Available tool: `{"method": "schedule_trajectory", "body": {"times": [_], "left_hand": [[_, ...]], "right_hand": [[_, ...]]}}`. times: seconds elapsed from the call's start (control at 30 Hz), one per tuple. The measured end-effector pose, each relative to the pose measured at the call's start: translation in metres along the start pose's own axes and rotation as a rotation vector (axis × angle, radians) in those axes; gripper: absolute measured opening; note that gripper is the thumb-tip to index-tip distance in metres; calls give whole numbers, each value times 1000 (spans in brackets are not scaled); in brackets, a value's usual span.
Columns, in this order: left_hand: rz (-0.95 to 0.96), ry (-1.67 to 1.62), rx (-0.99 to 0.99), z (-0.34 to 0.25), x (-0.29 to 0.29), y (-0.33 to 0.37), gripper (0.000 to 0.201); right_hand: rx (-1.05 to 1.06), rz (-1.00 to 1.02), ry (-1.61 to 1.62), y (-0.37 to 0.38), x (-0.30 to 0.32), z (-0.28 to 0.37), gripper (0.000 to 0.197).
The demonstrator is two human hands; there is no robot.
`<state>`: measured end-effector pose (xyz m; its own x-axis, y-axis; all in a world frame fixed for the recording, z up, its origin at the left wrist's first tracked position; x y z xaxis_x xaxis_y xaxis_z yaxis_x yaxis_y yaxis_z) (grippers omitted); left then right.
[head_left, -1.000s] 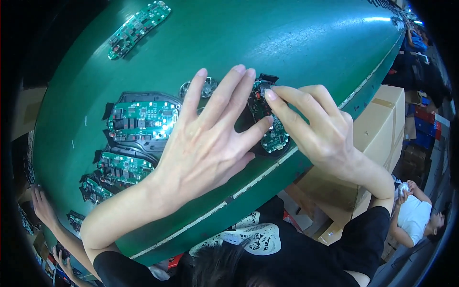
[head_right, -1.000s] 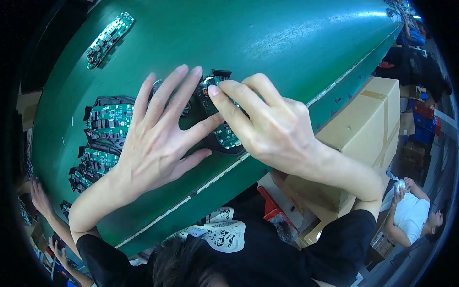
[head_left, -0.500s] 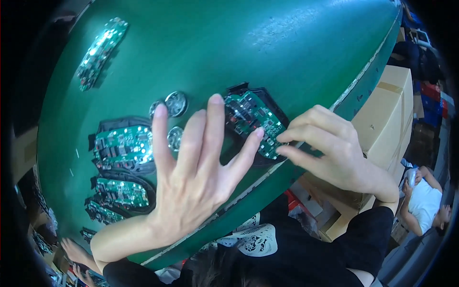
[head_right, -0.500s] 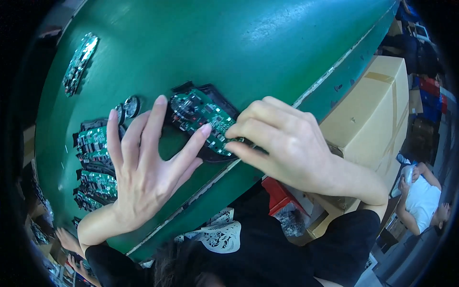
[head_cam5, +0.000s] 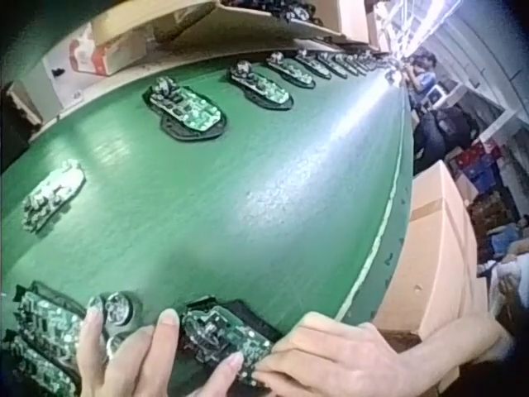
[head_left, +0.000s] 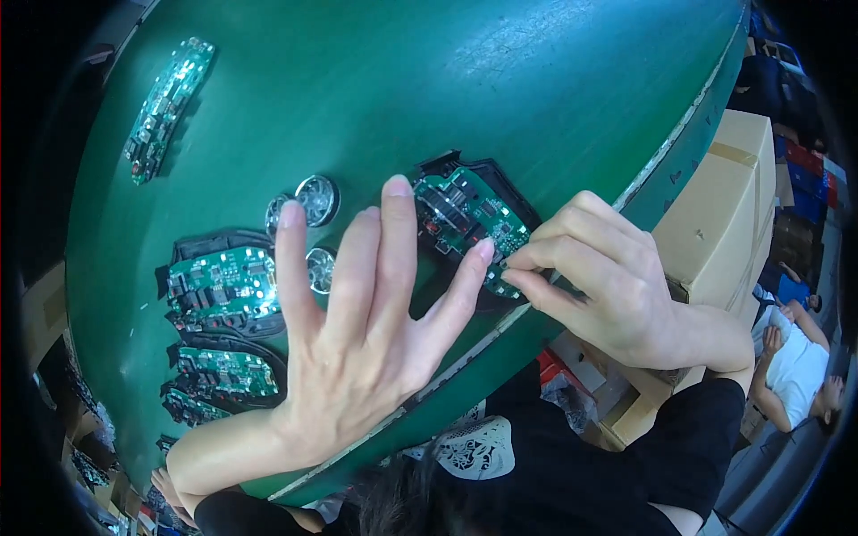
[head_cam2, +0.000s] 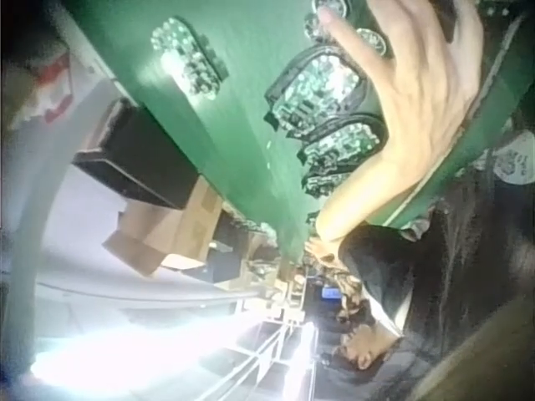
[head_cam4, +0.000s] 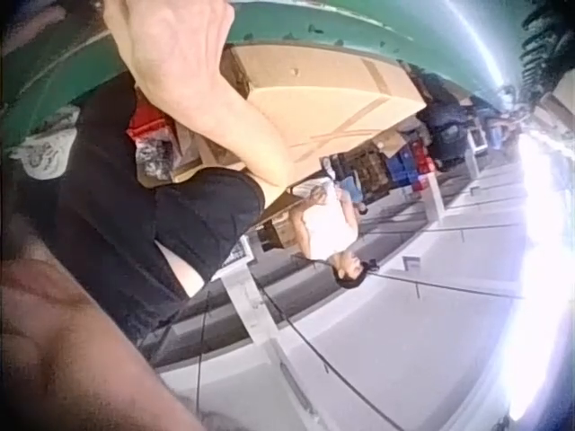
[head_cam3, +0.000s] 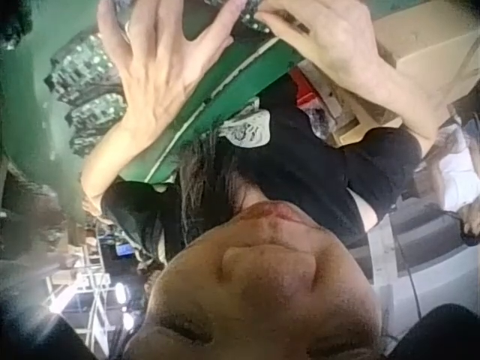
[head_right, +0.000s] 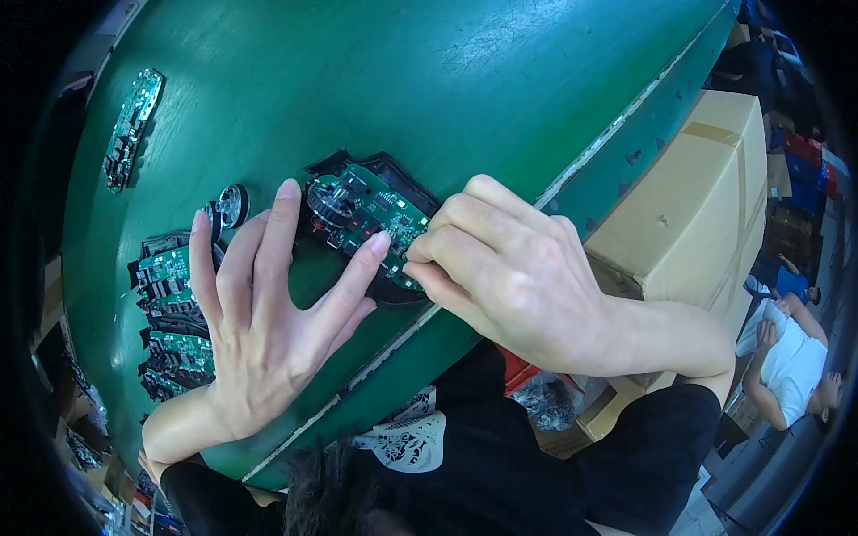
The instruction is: The person assembles computer mice by inserting scroll wheels into circuit boards mounted on mouse bases by hand, sliding the assemblies along a conveyor belt, and unpacking components from cardboard boxes.
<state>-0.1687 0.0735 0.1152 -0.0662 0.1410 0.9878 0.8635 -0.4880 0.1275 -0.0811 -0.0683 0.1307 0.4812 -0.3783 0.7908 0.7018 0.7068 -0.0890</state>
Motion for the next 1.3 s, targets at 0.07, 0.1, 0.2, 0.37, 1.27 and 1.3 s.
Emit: {"method": "schedule_trajectory", "body": {"times": [0.07, 0.1, 0.2, 0.37, 1.27, 1.3], "left_hand": [[5, -2, -6, 0, 1, 1, 71], [3, 0, -6, 0, 1, 1, 71], [-2, 7, -12, 0, 0, 2, 71], [16, -5, -27, -1, 0, 6, 70], [-13, -167, 222, 53, 45, -46, 97], [-15, -140, 246, 54, 43, -53, 95]], "right_hand": [[10, -13, -12, 0, 1, 1, 17], [14, -14, -21, 0, 1, 1, 16], [23, -27, -37, -1, 1, 0, 17], [19, -47, -68, -3, 6, -2, 17], [208, -229, -508, 41, 20, 15, 40], [214, -268, -518, 62, 22, 12, 37]]}}
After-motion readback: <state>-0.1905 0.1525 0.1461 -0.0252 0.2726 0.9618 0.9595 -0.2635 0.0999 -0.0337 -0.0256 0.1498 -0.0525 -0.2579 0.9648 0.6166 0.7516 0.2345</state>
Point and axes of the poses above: each hand's wrist, its own y-axis towards the middle knuckle, its own x-axis out of the back of the hand, z = x × y, the point moved 6 cm from there along y, towards the middle knuckle, and after that the axes turned 13 degrees about -x, right-handed, at the moved point
